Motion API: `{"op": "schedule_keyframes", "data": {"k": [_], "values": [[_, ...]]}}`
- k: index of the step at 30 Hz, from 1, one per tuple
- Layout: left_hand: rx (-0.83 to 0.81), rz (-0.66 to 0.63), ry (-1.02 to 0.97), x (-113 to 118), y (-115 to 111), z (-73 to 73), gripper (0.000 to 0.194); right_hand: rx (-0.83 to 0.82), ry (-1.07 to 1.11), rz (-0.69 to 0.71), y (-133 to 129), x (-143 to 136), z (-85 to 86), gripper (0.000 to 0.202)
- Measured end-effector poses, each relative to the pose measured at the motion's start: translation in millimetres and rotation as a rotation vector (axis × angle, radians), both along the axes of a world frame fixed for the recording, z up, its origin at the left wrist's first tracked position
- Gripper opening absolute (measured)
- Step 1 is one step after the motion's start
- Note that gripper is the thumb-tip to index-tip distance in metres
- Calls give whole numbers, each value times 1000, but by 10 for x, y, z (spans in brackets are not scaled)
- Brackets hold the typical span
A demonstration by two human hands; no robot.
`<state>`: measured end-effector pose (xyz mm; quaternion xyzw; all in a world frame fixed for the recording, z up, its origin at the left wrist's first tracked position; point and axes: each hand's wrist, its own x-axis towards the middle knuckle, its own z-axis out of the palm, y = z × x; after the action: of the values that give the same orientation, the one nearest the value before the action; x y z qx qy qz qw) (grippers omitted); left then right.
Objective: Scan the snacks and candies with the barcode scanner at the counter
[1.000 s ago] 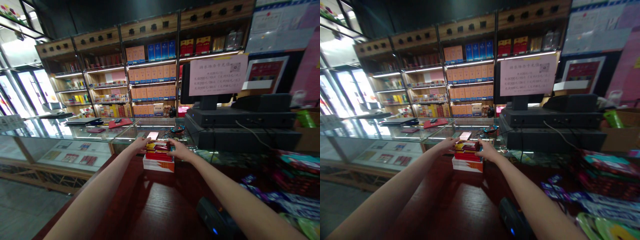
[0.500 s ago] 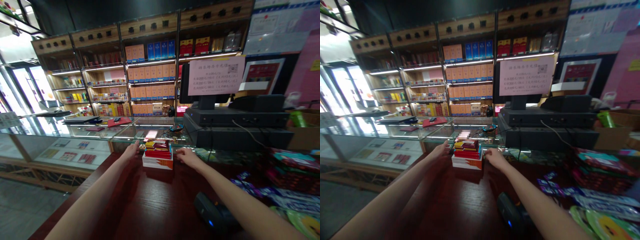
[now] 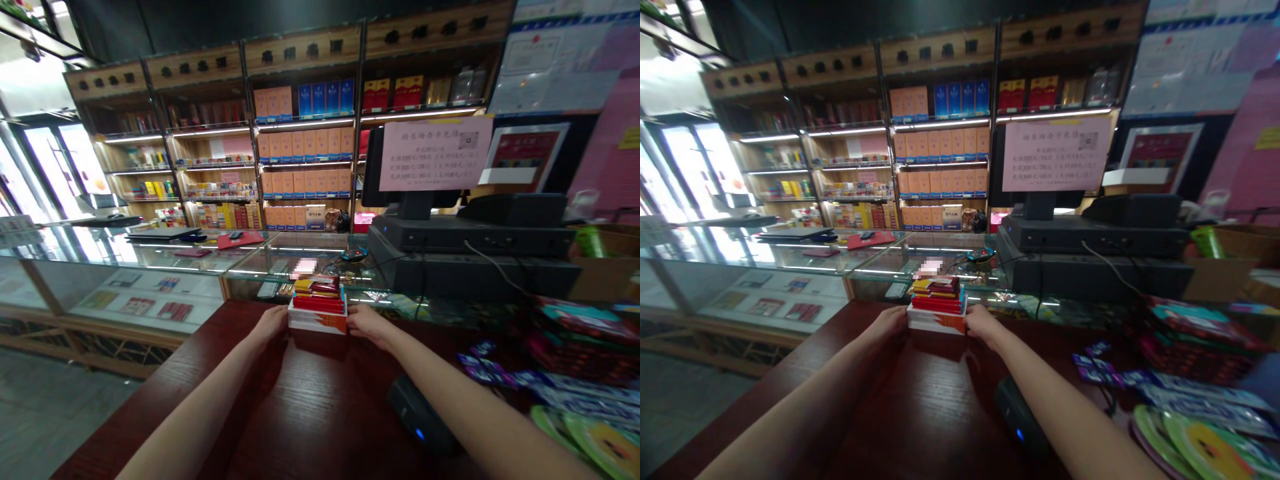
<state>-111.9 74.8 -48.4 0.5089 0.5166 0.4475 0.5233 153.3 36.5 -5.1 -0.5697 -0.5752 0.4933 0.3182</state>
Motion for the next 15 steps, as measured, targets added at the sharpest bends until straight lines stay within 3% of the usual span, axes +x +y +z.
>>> {"op": "schedule_keyframes", "data": {"k": [8,15], "values": [[-15,-5,-67,-82,-12,11,32,14,15,-44,-20,-108,-17,17],[31,-4,-27,-10,-44,28,34,-26,-2,-81,-90,-146,45,22]]}}
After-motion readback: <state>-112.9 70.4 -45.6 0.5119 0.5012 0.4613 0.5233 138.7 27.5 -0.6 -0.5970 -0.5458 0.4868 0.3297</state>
